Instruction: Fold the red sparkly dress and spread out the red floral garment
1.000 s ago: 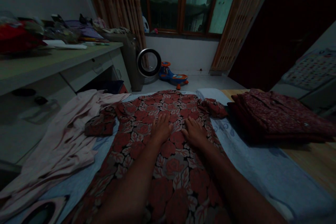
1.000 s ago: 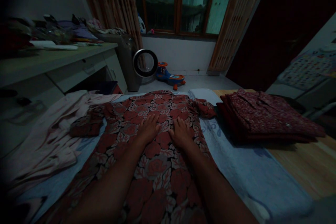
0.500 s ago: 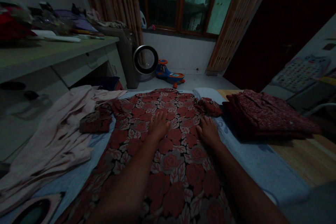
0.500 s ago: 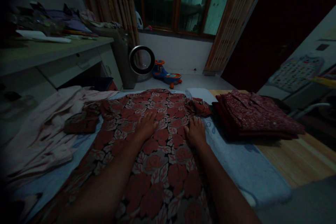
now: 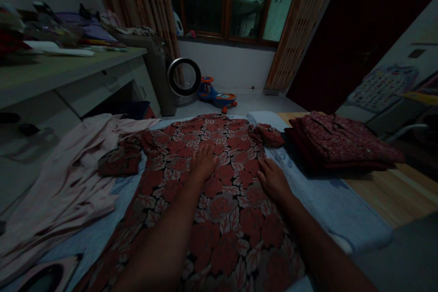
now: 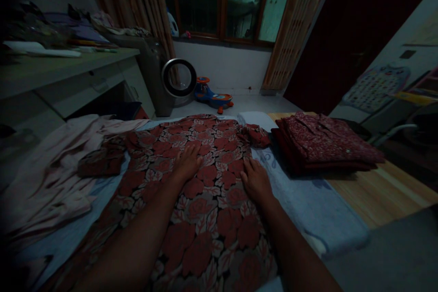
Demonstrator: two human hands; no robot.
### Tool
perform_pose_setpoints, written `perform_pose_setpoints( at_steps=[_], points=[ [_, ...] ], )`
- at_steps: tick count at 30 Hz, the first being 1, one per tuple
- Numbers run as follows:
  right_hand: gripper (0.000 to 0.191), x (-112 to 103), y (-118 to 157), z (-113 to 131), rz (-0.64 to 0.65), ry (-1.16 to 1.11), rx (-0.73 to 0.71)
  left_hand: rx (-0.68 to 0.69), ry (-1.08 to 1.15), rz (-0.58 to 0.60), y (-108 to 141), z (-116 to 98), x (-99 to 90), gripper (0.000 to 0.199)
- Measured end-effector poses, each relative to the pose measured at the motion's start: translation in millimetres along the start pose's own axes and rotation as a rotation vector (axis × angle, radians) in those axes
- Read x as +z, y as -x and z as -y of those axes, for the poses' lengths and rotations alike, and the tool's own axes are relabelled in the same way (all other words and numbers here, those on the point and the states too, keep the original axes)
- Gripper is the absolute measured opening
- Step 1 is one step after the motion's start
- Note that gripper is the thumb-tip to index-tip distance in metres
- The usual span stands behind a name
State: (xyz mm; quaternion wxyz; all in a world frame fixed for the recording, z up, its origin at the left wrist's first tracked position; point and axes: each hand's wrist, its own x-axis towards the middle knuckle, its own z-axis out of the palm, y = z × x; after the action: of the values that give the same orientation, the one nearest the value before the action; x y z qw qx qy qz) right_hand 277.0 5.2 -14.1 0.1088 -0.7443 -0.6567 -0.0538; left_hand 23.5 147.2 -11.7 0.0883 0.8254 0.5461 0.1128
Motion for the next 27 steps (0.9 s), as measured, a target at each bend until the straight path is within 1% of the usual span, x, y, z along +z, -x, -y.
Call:
perform_pose_setpoints(
  at_steps=[2,3,5,9,11,12,14,17,20,22,27],
  points=[
    [0.046,-3,-2,-2,-0.033,0.045,0.087,-0.001,-0.003,-0.002,-1,0,1.2,0.06],
    [0.044,-5,-5,1,-0.051,0.053,0.116,0.0,-0.007,-0.005,-1,1,2.0,0.06],
    [0.04,-9,-18,16,-0.073,0.019,0.115,0.005,-0.015,-0.013,-1,1,3.4,0.061],
    [0.04,-7,-64,70,-0.024,-0.215,-0.074,0.007,-0.037,-0.018,0,2,3.7,0.059],
    [0.042,1,-86,97,0.003,-0.323,-0.132,0.012,-0.053,-0.018,1,1,2.2,0.058],
    [0.04,7,-94,108,0.015,-0.369,-0.17,0.016,-0.06,-0.017,1,1,1.2,0.057],
    [0.038,20,-103,122,0.03,-0.461,-0.243,0.019,-0.067,-0.009,2,0,-0.7,0.055],
    [0.041,37,-104,127,-0.001,-0.516,-0.276,0.013,-0.068,0.001,3,0,-2.0,0.053],
    [0.045,45,-99,122,-0.015,-0.491,-0.305,0.015,-0.051,-0.003,2,1,-1.9,0.053],
    [0.046,44,-98,120,0.004,-0.466,-0.313,0.019,-0.028,0.005,2,2,-1.9,0.054],
    [0.049,34,-98,123,0.078,-0.384,-0.298,0.025,0.07,0.021,-1,5,-2.5,0.057]
  ],
)
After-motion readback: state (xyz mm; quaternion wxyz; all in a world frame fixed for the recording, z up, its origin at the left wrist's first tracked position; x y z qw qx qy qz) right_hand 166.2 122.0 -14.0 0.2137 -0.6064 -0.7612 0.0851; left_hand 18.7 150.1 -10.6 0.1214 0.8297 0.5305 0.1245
